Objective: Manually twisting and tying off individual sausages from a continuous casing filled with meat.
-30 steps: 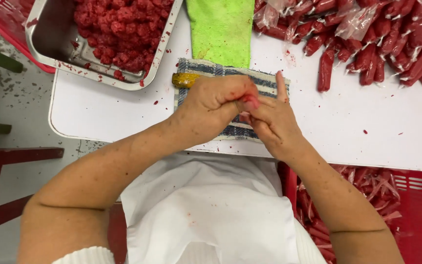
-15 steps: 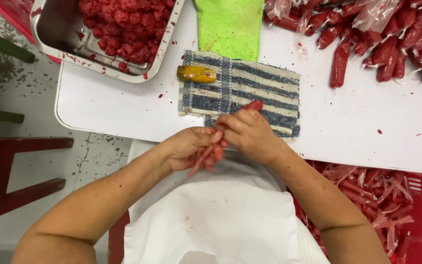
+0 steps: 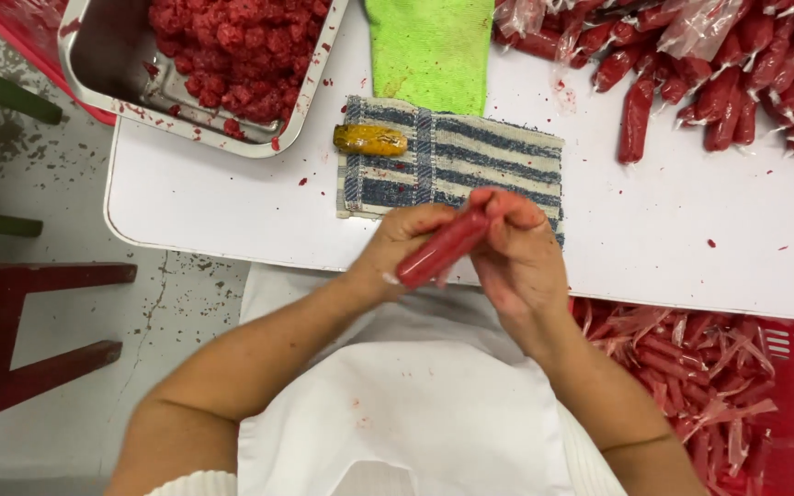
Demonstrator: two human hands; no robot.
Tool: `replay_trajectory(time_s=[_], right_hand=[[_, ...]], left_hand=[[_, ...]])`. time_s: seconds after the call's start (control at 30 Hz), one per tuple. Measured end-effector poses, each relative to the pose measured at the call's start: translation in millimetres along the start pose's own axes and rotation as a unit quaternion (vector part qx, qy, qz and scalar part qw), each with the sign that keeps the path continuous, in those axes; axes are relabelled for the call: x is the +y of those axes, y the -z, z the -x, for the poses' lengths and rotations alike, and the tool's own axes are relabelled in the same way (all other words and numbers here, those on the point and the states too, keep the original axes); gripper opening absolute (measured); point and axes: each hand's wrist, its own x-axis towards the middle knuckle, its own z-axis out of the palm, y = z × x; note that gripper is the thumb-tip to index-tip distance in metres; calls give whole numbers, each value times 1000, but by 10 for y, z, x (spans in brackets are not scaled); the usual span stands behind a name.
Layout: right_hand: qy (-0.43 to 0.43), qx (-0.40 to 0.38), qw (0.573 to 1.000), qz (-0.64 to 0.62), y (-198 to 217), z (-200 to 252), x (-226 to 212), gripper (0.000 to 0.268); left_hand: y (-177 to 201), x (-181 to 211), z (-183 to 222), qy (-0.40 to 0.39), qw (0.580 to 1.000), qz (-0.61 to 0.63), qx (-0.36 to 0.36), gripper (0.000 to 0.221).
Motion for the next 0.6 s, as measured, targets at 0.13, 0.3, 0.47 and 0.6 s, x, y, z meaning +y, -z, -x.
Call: replay_trajectory(time_s=[0.13, 0.3, 0.47, 0.6], right_hand=[[142, 76, 986, 39, -250, -173, 130, 7], [418, 86, 799, 424, -634, -307, -125, 7], [461, -25, 680, 570, -570, -257, -246, 11], [280, -150, 814, 486, -477, -171, -499, 11]], left_hand=[[-316, -4, -129, 66, 970, 225, 71, 17], [-205, 240, -205, 75, 965, 229, 101, 13], [-65, 446, -97, 116, 981, 126, 93, 15], [-75, 566, -22, 169, 971, 149, 75, 19]])
